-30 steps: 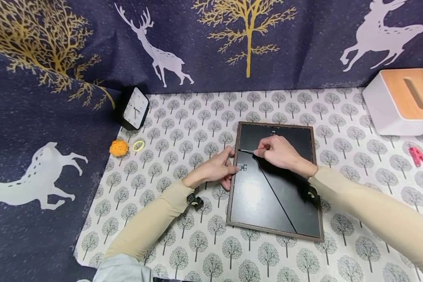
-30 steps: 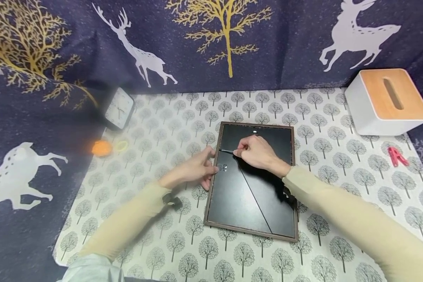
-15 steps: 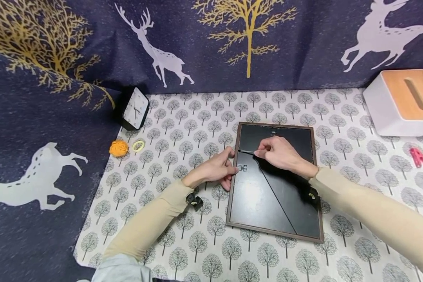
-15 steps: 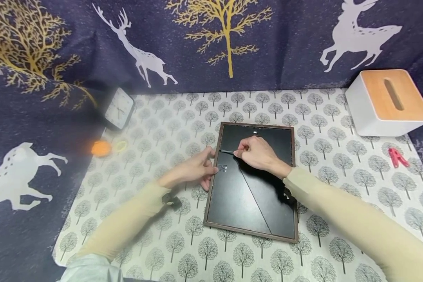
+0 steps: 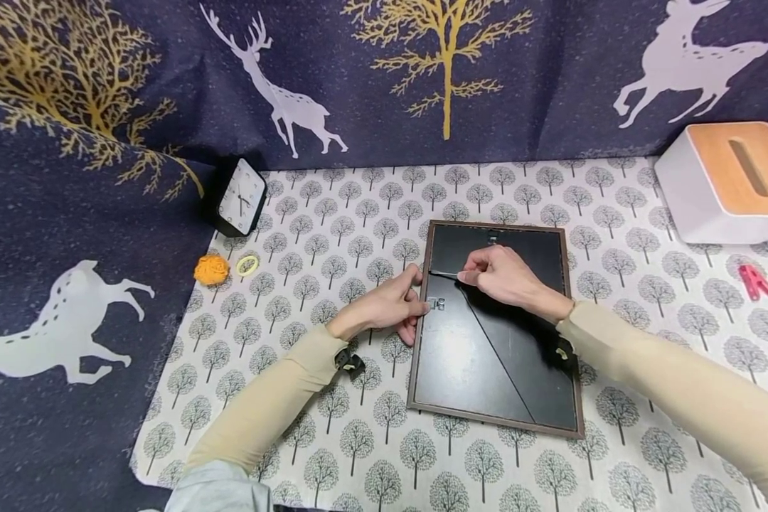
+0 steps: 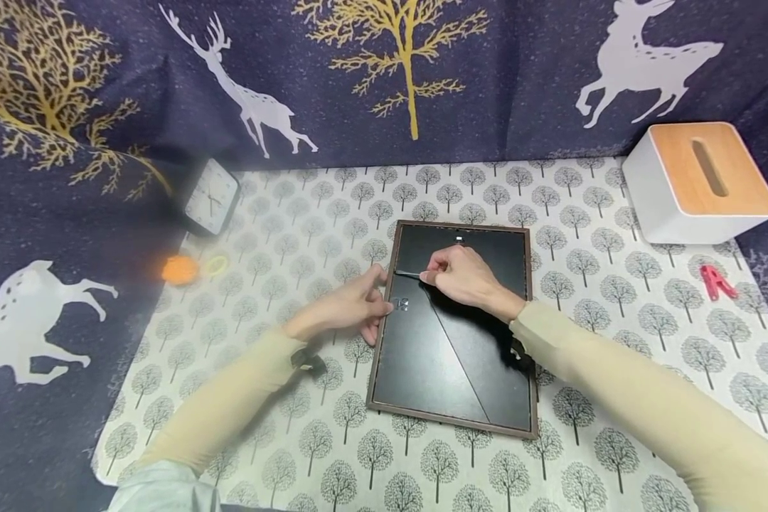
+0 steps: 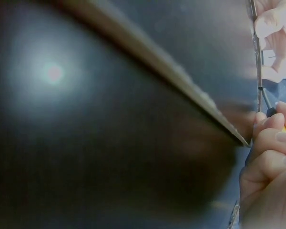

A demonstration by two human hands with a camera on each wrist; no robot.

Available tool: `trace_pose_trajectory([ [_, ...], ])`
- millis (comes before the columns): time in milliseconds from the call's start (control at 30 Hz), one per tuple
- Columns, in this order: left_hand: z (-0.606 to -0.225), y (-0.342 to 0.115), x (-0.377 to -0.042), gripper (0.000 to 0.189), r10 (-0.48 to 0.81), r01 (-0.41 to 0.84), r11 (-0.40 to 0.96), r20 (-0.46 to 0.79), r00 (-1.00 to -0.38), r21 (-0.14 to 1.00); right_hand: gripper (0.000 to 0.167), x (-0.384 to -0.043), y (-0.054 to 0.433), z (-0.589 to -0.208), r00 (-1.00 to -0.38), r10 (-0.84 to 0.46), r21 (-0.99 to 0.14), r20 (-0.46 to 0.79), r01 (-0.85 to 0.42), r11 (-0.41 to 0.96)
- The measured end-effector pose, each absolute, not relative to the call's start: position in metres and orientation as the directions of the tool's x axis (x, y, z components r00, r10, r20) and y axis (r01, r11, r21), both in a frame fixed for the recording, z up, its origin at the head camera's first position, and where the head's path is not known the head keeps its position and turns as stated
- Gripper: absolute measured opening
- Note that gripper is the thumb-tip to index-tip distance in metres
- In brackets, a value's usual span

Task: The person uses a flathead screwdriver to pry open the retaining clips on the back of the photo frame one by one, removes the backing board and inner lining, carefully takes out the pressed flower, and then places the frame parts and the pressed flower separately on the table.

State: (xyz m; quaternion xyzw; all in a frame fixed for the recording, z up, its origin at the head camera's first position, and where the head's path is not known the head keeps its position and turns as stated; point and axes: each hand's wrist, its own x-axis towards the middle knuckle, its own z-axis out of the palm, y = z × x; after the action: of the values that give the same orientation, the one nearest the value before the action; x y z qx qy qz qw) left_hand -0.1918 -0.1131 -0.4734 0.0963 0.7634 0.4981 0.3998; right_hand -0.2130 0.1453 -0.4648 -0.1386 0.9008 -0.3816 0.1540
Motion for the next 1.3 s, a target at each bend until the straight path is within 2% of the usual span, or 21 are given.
trace_pose_trajectory([
  [767,-0.4738,-0.116,-0.1917,0.038,0.552,-0.164,0.533,-0.488,-0.676,0.83,0.021,-0.2139,0.1387,-0.4638,-0.908,-0.372,-0.733,-0.193,-0.119,0.67],
  [967,-0.4681,-0.1102,-0.1898,0.043,0.568,-0.163,0.534,-0.495,-0.658,0.83,0.021,-0.2129,0.1445,-0.4647,-0.911,-0.366,-0.701,-0.192,-0.133,0.7],
  [1300,-0.4728,-0.1146,-0.193,0.041,0.567,-0.174,0.515,-0.486,-0.665,0.839,0.021,-0.2123,0.1446,-0.4621,-0.906,-0.376,-0.749,-0.193,-0.112,0.653],
])
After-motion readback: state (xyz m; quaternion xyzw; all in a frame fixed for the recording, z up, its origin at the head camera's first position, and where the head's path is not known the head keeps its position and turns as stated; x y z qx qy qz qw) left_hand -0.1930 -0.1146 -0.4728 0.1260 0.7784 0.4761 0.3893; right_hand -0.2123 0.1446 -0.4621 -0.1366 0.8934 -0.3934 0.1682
